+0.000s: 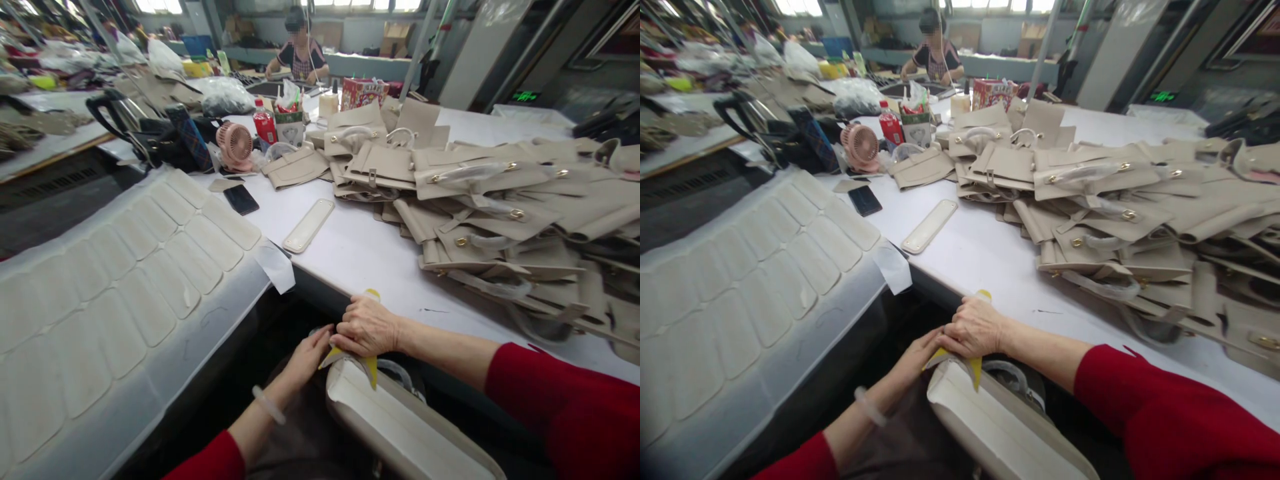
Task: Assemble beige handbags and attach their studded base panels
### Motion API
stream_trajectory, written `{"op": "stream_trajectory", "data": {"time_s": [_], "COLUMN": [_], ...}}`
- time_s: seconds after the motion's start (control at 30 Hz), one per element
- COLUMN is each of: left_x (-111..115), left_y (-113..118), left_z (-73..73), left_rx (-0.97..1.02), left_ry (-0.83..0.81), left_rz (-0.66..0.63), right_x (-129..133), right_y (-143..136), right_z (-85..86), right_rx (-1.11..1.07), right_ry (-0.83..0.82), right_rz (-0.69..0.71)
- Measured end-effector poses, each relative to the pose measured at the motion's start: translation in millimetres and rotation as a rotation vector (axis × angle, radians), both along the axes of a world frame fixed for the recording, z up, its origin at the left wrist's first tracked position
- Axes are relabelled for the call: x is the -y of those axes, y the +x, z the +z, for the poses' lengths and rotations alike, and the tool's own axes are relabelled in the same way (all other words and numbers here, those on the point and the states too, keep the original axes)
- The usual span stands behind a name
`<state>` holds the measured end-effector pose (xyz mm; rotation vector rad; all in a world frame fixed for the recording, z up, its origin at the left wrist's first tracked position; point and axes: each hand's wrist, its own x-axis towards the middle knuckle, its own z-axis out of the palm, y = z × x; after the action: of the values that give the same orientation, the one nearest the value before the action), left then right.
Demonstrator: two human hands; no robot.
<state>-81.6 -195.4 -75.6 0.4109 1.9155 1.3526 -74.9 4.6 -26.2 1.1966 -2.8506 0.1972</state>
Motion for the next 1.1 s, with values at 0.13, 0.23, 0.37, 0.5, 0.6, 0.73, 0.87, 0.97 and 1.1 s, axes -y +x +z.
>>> {"op": "stream_trajectory", "data": {"time_s": [0.13, 0.23, 0.37, 0.5, 0.6, 0.73, 0.87, 0.97, 1.1], "left_x": [19, 21, 16, 14, 15, 10, 0, -5, -10], "left_y": [13, 16, 10, 13, 18, 17, 14, 14, 10], "left_z": [14.8, 24.0, 34.6, 44.3, 47.1, 41.1, 29.1, 25.5, 30.6], "left_rx": [0.074, -0.061, -0.299, -0.497, -0.576, -0.184, 0.173, 0.275, 0.267], "left_ry": [0.233, 0.219, 0.057, -0.044, -0.042, 0.069, 0.162, 0.219, 0.197], "left_rz": [0.008, -0.124, -0.227, -0.309, -0.317, -0.234, -0.083, -0.074, -0.074], "right_x": [0, 1, 2, 6, 10, 14, 8, -5, -38], "right_y": [3, 7, 15, 33, 48, 58, 74, 98, 132], "right_z": [-1.3, -1.2, 2.3, 5.2, 6.1, 9.0, 12.6, 14.0, 21.7], "right_rx": [0.001, 0.000, 0.012, 0.054, 0.102, 0.194, 0.224, 0.259, 0.329], "right_ry": [0.009, 0.011, 0.010, 0.027, 0.021, 0.016, 0.014, 0.005, -0.050], "right_rz": [-0.021, -0.049, -0.114, -0.204, -0.313, -0.446, -0.593, -0.772, -1.077]}}
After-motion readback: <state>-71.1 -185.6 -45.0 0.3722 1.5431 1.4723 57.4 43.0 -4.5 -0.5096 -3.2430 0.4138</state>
